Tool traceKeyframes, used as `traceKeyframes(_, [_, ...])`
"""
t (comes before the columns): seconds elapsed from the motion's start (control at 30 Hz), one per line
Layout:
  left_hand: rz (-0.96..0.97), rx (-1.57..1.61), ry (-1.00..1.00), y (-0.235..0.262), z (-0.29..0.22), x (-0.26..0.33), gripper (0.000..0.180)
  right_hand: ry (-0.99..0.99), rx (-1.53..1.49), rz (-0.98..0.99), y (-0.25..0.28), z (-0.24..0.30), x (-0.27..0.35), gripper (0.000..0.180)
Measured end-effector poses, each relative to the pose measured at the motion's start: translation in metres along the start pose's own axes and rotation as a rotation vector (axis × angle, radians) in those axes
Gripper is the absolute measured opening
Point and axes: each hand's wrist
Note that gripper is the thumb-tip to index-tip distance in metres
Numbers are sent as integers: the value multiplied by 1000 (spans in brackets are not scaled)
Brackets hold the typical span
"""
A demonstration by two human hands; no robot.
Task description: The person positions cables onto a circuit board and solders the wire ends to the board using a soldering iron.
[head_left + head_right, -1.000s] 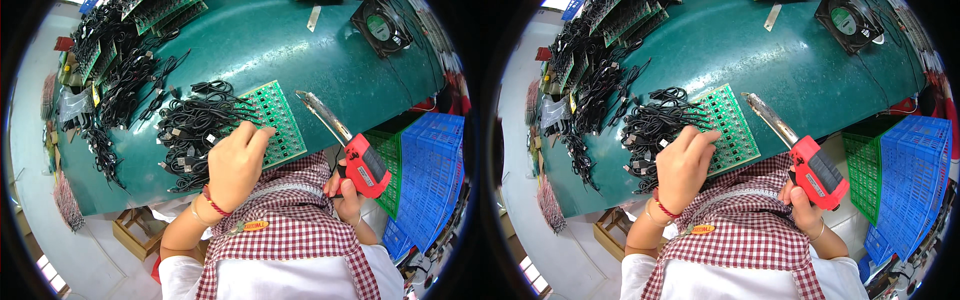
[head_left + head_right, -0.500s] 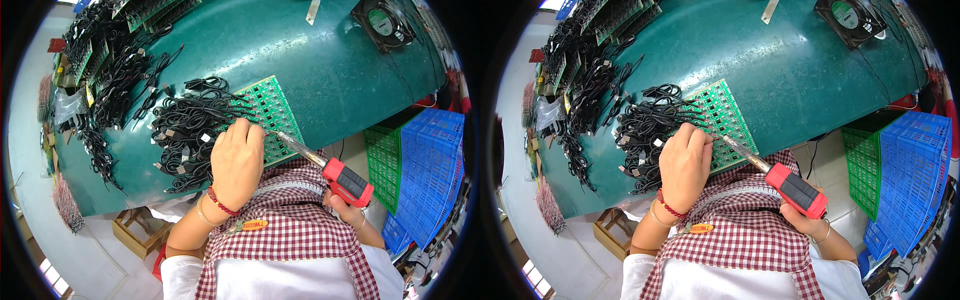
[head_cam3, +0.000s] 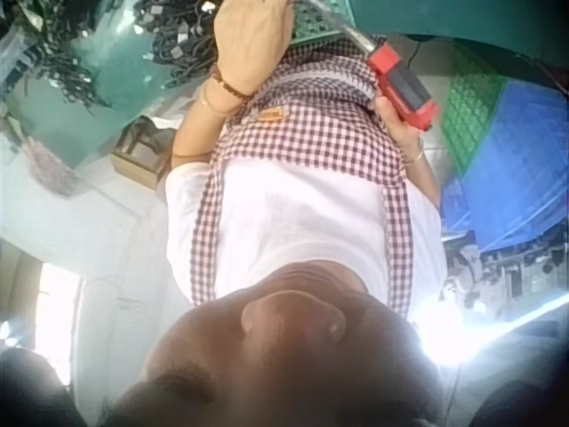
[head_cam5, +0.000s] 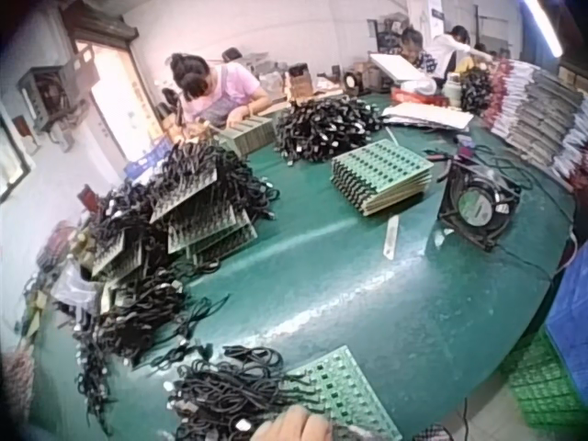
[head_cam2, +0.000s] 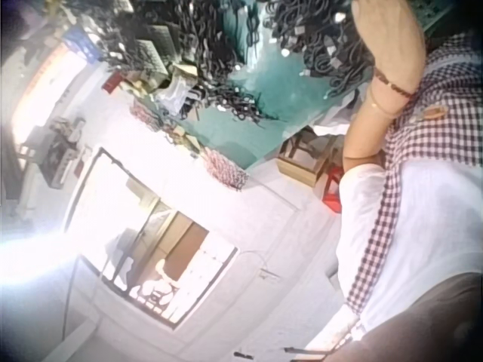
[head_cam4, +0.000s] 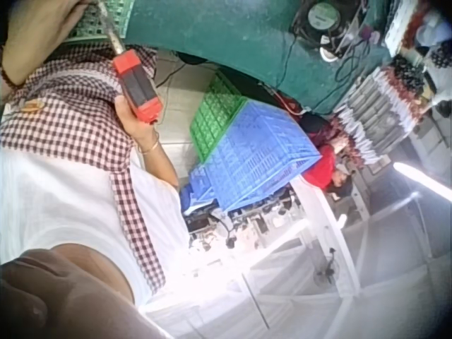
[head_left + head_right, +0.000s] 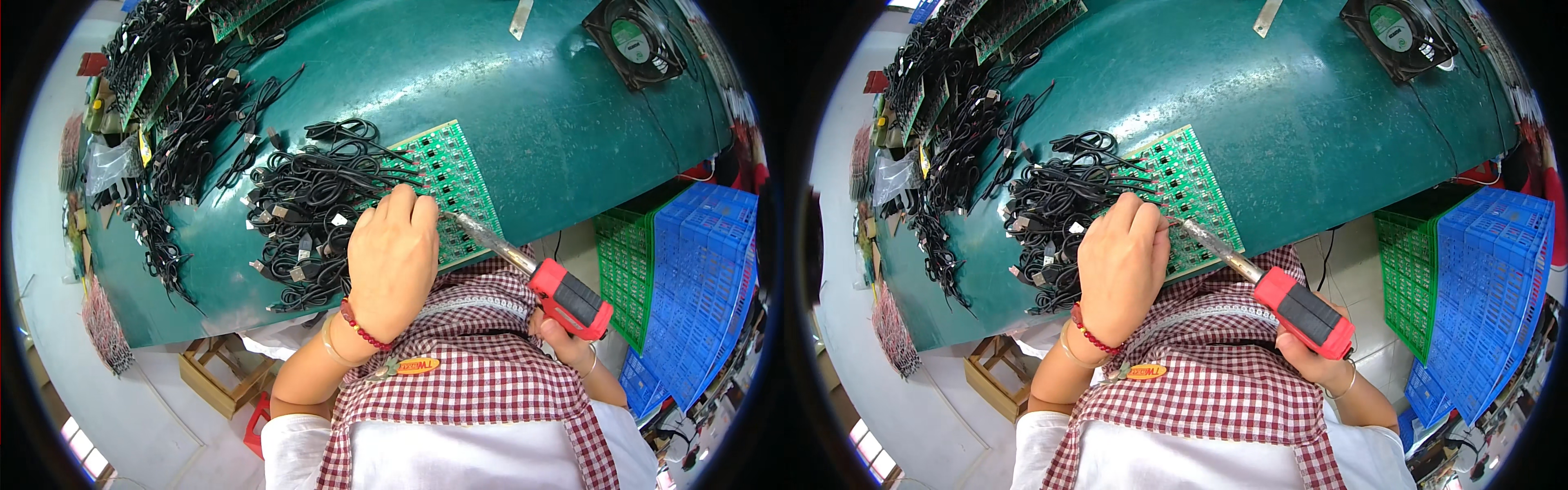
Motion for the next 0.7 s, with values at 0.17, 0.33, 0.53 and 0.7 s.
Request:
traceKeyframes(0.17, [2,6,-3,-1,1,-1,13,-24,-230,-24,-3,10,4,14])
traceKeyframes(0.33, [13,-1,-2,-4,2,0,13,13,-229,12,-2,7,3,17])
traceKeyframes(0.53, [98,-117,32,4,-4,0,12,-13,-237,4,-3,8,7,18])
traceKeyframes(0.7, [34,60,-31,2,5,-7,11,-24,-244,16,-4,3,13,17])
Point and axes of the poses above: each hand's wrist, its own x-axis away from the middle knuckle, its own y-axis out of the back of the hand, z = x × y, and after that the axes turned 4 degrees about -x, right-handed
